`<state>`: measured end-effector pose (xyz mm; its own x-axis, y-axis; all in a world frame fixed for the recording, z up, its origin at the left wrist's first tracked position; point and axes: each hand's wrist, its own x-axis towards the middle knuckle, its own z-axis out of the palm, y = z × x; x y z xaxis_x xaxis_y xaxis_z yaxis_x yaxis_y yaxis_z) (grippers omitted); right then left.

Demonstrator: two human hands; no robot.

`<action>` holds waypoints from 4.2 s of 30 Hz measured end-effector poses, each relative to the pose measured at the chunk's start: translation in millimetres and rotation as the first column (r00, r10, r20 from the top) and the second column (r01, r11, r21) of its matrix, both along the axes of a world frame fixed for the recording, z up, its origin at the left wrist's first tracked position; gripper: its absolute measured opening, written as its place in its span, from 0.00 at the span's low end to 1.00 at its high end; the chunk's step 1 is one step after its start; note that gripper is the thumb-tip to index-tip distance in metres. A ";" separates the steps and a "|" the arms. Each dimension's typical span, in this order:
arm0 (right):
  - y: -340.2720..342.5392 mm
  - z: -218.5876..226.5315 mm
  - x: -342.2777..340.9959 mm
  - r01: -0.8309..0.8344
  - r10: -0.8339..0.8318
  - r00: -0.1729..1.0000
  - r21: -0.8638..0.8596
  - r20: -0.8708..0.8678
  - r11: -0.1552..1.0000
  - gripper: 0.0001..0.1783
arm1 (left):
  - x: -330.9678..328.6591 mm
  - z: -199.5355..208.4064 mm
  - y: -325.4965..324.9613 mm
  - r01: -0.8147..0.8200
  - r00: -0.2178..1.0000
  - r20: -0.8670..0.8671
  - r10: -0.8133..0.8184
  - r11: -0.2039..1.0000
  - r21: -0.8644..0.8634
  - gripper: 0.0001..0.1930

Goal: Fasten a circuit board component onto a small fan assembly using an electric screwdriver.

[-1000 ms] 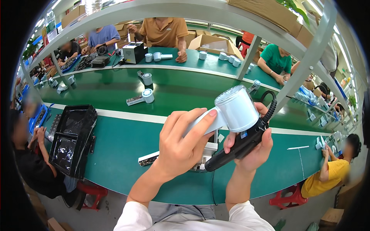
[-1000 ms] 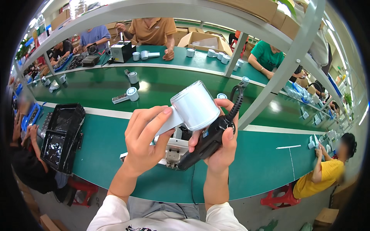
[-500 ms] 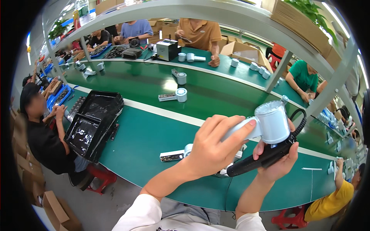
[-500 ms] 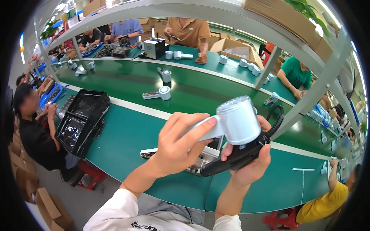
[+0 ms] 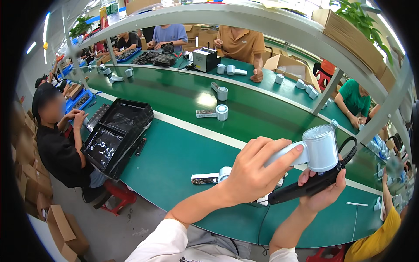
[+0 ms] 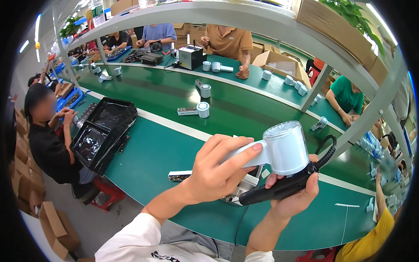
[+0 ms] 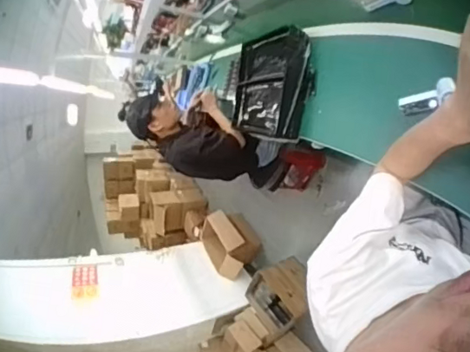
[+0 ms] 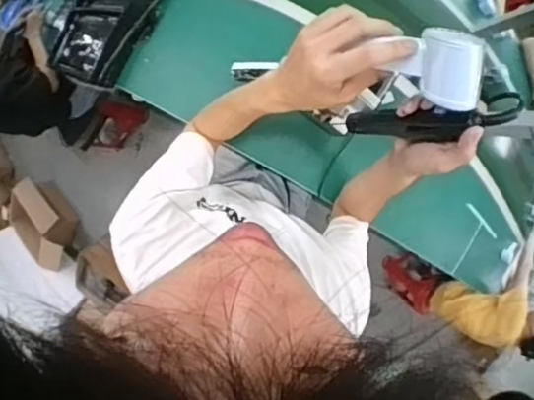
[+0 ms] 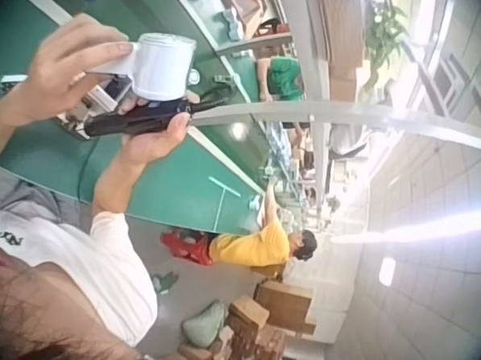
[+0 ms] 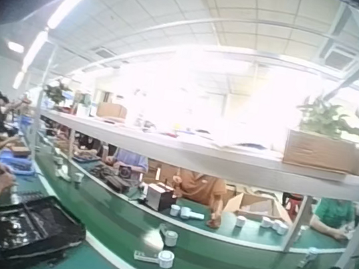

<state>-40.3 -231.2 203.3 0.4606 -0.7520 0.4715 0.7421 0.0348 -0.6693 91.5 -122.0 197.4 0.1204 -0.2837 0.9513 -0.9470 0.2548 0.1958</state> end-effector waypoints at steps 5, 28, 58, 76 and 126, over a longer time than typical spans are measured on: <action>-1.8 0.0 -4.3 0.101 -0.107 0.993 -0.105 -0.050 0.989 0.19 | -1.1 1.7 0.6 0.014 1.000 -0.015 -0.014 1.000 -0.002 0.29; -4.6 1.7 -9.1 0.107 -0.109 0.994 -0.095 -0.017 0.990 0.18 | 1.7 1.0 0.1 0.024 0.999 -0.028 -0.024 1.000 -0.004 0.30; -12.6 -4.6 -2.4 -0.079 0.087 0.992 -0.091 0.091 0.993 0.37 | -6.2 -6.4 -7.6 -0.008 1.000 0.004 0.008 1.000 -0.014 0.28; -11.3 -4.5 -0.9 -0.059 0.063 0.994 -0.057 0.085 0.997 0.35 | -6.7 -6.7 -8.6 -0.022 0.999 0.040 0.024 0.999 -0.039 0.27; -2.3 4.1 -10.0 -0.053 0.060 0.993 0.073 -0.097 0.996 0.36 | -1.2 -2.2 -2.1 -0.044 0.999 0.031 0.045 0.999 -0.023 0.30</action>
